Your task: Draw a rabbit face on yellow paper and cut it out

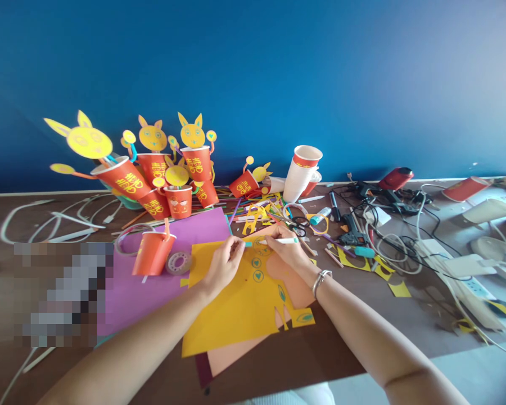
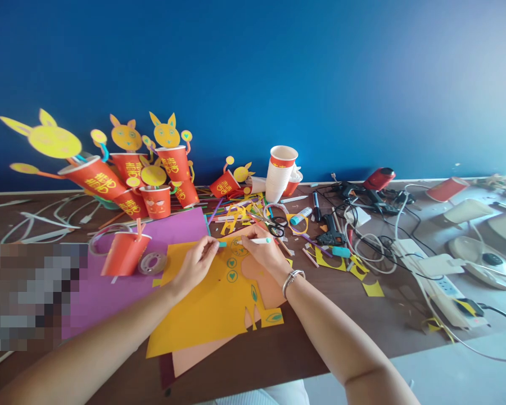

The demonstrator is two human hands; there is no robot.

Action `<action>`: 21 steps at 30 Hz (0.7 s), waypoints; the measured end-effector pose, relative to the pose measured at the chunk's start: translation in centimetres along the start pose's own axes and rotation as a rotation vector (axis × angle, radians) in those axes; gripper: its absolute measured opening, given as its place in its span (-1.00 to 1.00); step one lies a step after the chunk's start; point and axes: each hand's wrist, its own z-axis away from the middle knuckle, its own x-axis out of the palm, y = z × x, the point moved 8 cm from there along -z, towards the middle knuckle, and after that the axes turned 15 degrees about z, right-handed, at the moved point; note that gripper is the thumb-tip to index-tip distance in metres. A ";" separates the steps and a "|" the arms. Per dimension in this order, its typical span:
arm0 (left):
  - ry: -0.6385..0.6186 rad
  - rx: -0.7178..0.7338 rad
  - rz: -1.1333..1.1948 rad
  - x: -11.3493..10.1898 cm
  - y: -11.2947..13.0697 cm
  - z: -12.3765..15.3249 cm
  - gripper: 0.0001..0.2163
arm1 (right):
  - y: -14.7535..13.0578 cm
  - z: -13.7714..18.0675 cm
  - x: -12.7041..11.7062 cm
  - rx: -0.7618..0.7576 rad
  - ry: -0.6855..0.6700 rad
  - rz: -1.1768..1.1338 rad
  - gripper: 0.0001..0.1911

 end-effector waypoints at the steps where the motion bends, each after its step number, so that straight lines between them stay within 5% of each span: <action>1: 0.000 0.000 -0.002 0.0 0.0 0.0 -0.79 | 0.1 0.0 0.0 0.002 -0.002 0.006 -0.74; 21: -0.013 -0.024 0.005 0.0 -0.1 0.0 -0.78 | -1.1 -0.2 -0.9 -0.011 0.028 0.021 -0.81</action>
